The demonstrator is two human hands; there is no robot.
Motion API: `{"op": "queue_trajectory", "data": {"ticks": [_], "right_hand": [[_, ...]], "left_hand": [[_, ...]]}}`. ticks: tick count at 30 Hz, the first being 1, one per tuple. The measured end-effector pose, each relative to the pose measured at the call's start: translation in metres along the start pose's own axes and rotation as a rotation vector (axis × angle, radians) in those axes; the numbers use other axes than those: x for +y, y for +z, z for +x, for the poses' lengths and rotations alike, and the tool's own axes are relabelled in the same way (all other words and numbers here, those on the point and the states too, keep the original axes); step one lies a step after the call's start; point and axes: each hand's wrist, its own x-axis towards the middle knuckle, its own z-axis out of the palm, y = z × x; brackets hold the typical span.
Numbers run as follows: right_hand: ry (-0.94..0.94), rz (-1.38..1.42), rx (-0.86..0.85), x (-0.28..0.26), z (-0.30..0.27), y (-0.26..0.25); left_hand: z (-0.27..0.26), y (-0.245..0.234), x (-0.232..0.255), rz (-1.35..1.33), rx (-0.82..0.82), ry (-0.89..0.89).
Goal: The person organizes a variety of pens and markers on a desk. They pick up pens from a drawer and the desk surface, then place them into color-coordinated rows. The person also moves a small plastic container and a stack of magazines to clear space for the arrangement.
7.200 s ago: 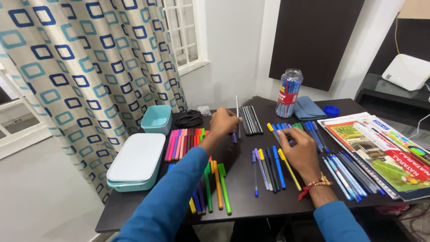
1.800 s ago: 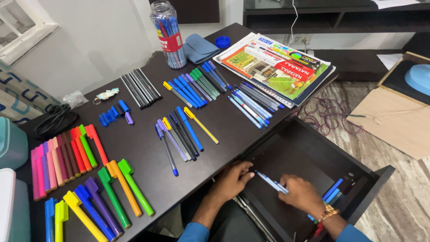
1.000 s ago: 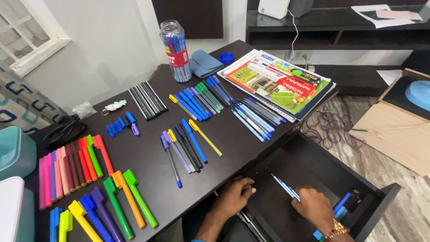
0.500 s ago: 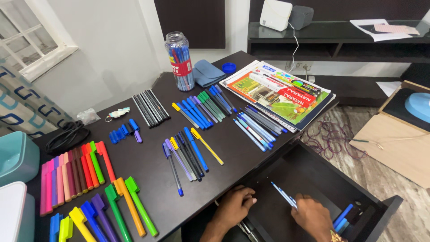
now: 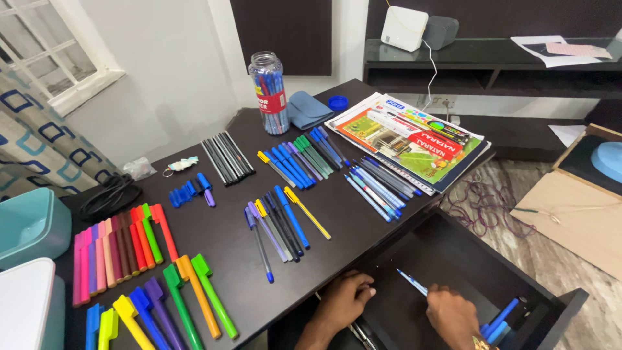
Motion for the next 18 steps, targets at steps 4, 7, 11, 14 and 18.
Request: {"op": "queue_trajectory", "data": {"ticks": [4, 7, 11, 14, 18], "right_hand": [[0.033, 0.059, 0.022, 0.0, -0.004, -0.008], [0.03, 0.098, 0.012, 0.001, -0.01, -0.013], [0.13, 0.103, -0.065, 0.003, -0.015, -0.031], [0.177, 0.23, 0.01, 0.012, -0.022, -0.059], [0.168, 0.446, 0.144, 0.028, -0.02, -0.089]], "left_hand": [[0.0, -0.001, 0.0, -0.018, 0.019, 0.047], [0.002, -0.001, 0.001, -0.011, -0.01, 0.014], [0.004, -0.004, 0.008, -0.071, -0.022, 0.019], [-0.001, -0.007, 0.02, -0.159, -0.04, 0.028], [-0.005, -0.013, 0.049, -0.245, -0.033, 0.08]]}}
